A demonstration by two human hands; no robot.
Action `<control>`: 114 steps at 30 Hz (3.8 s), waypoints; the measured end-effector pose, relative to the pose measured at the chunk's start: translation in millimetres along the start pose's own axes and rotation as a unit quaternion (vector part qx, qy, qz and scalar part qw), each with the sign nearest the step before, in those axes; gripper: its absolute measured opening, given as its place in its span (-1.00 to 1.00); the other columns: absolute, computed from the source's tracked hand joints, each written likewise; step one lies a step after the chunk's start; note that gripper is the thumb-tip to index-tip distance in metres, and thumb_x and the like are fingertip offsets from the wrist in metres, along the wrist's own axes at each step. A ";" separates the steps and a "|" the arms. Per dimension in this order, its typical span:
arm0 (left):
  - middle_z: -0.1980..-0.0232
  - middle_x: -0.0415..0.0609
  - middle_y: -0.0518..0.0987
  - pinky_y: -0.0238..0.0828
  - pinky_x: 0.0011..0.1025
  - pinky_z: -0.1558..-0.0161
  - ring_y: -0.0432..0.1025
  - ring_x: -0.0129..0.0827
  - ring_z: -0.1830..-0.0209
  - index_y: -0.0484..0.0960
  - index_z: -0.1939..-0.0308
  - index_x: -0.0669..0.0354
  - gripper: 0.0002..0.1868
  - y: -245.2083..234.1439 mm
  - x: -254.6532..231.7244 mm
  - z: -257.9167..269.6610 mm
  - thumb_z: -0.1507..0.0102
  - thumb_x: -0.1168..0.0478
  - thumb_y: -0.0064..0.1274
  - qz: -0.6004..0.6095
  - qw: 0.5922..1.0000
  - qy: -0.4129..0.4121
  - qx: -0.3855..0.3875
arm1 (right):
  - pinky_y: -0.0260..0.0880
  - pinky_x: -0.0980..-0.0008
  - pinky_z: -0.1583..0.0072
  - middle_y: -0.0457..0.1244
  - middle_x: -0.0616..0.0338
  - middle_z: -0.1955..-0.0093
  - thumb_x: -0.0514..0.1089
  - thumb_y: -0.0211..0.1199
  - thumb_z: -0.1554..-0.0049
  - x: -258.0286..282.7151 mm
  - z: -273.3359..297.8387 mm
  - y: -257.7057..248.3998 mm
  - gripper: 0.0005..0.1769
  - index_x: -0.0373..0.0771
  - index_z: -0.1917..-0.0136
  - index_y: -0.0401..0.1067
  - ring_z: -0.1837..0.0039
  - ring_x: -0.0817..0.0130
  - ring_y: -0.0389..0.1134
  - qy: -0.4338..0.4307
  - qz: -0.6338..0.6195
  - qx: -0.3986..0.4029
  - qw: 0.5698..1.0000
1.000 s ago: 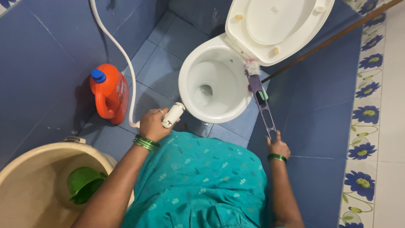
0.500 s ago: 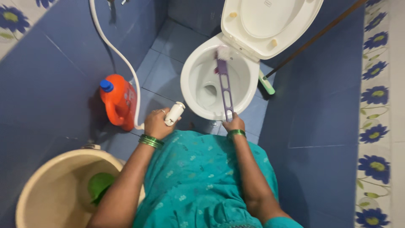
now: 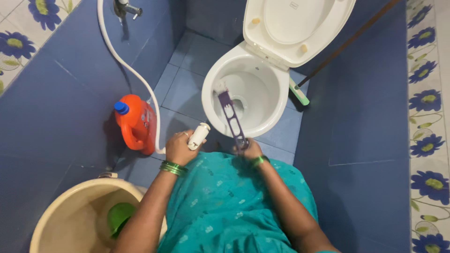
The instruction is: The person scrubs the inside of a toilet bowl with a long-handled brush while simultaneously rinsing it with a handheld bidet sprayer. The person also scrubs the underside of the toilet seat and lid.
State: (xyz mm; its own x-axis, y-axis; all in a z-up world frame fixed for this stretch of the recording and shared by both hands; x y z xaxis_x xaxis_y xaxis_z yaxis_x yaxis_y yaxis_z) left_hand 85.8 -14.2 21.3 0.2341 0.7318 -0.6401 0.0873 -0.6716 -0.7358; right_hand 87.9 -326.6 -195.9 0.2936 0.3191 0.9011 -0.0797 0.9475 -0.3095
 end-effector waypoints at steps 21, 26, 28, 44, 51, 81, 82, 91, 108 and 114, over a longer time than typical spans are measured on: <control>0.37 0.09 0.61 0.38 -0.10 0.30 0.50 0.04 0.33 0.66 0.29 0.12 -0.64 -10.5 8.8 2.1 -0.13 -0.08 0.30 0.012 0.999 0.016 -0.025 | 0.50 0.34 0.24 0.47 -0.04 0.14 -0.49 0.37 0.08 -23.2 -74.8 -10.2 -0.45 -0.45 -0.21 0.39 0.28 0.31 0.45 0.060 -0.198 -0.090 0.974; 0.36 0.10 0.62 0.39 -0.11 0.31 0.51 0.05 0.33 0.66 0.28 0.15 -0.62 -12.9 4.5 4.7 -0.10 -0.07 0.32 0.000 0.999 0.029 -0.034 | 0.49 0.31 0.25 0.43 -0.02 0.18 -0.53 0.35 0.11 27.2 -22.3 28.1 -0.41 -0.43 -0.22 0.40 0.27 0.33 0.45 -0.017 -0.123 -0.028 0.992; 0.37 0.09 0.62 0.39 -0.11 0.31 0.51 0.04 0.34 0.67 0.29 0.14 -0.63 -13.0 3.2 -1.2 -0.10 -0.08 0.32 0.005 1.000 0.021 -0.018 | 0.52 0.29 0.22 0.40 0.01 0.20 -0.55 0.36 0.13 36.6 8.9 39.8 -0.32 -0.39 -0.28 0.35 0.25 0.34 0.43 -0.018 -0.089 -0.017 0.996; 0.42 0.08 0.61 0.40 -0.11 0.35 0.51 0.01 0.39 0.69 0.27 0.09 -0.59 -10.0 19.1 1.8 -0.09 -0.14 0.33 -0.056 0.998 -0.012 -0.002 | 0.53 0.27 0.23 0.42 0.00 0.21 -0.63 0.33 0.19 31.7 19.5 47.7 0.01 -0.30 -0.50 0.15 0.26 0.28 0.47 0.101 -0.076 0.009 0.992; 0.40 0.06 0.61 0.40 -0.10 0.32 0.51 0.03 0.35 0.69 0.26 0.07 -0.63 -5.6 7.7 2.9 -0.12 -0.12 0.30 -0.007 0.999 0.030 -0.008 | 0.54 0.31 0.24 0.41 -0.06 0.21 -0.54 0.27 0.08 -1.8 -59.2 4.7 -0.28 -0.50 -0.38 0.30 0.28 0.30 0.47 0.033 -0.204 -0.042 0.977; 0.37 0.10 0.65 0.39 -0.03 0.31 0.53 0.08 0.32 0.70 0.27 0.08 -0.59 1.3 2.7 1.7 -0.09 -0.16 0.27 -0.035 0.999 0.006 0.030 | 0.51 0.28 0.23 0.40 -0.12 0.17 -0.58 0.25 0.16 30.9 -5.7 5.5 -0.25 -0.42 -0.34 0.32 0.24 0.21 0.48 0.064 -0.182 0.028 0.981; 0.37 0.10 0.64 0.40 -0.03 0.30 0.53 0.08 0.32 0.69 0.28 0.09 -0.58 2.4 3.0 0.7 -0.11 -0.17 0.27 -0.038 0.999 0.008 0.033 | 0.52 0.30 0.21 0.42 -0.15 0.14 -0.54 0.28 0.11 27.5 -22.0 -8.5 -0.32 -0.47 -0.32 0.33 0.22 0.20 0.50 0.064 -0.196 0.010 0.978; 0.35 0.11 0.64 0.41 -0.04 0.28 0.53 0.07 0.30 0.67 0.31 0.13 -0.57 -0.2 10.5 -0.1 -0.11 -0.17 0.28 -0.043 0.999 0.002 0.029 | 0.50 0.33 0.21 0.43 -0.16 0.12 -0.53 0.27 0.08 39.6 -32.0 -18.5 -0.38 -0.51 -0.29 0.35 0.20 0.24 0.48 0.058 -0.218 -0.055 0.973; 0.39 0.13 0.61 0.40 -0.04 0.28 0.53 0.07 0.32 0.67 0.30 0.12 -0.57 1.9 3.6 1.5 -0.09 -0.16 0.29 -0.045 0.998 0.007 0.043 | 0.50 0.35 0.22 0.40 -0.03 0.20 -0.46 0.32 0.08 57.6 4.8 16.7 -0.46 -0.47 -0.21 0.37 0.26 0.29 0.47 0.034 -0.267 -0.006 0.963; 0.40 0.11 0.62 0.42 -0.07 0.29 0.54 0.04 0.33 0.69 0.26 0.10 -0.57 3.7 -1.3 3.0 -0.08 -0.16 0.28 -0.038 0.998 0.023 0.036 | 0.52 0.37 0.21 0.40 0.01 0.21 -0.55 0.30 0.16 76.4 50.3 41.8 -0.21 -0.41 -0.37 0.27 0.24 0.33 0.47 0.031 -0.233 0.000 0.972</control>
State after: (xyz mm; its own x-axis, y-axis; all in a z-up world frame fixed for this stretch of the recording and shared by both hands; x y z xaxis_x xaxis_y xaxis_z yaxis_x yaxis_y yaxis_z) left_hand 82.9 -17.3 18.8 0.2746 0.7724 -0.5726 0.0372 -0.6036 -0.7964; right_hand 59.1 -261.6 -124.7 0.3553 -0.1465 0.9232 0.0766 0.9889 0.1274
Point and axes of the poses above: each hand's wrist, its own z-axis away from the middle knuckle, its own y-axis out of the palm, x = y × z, the point moved 9 cm from there along -z, towards the middle knuckle
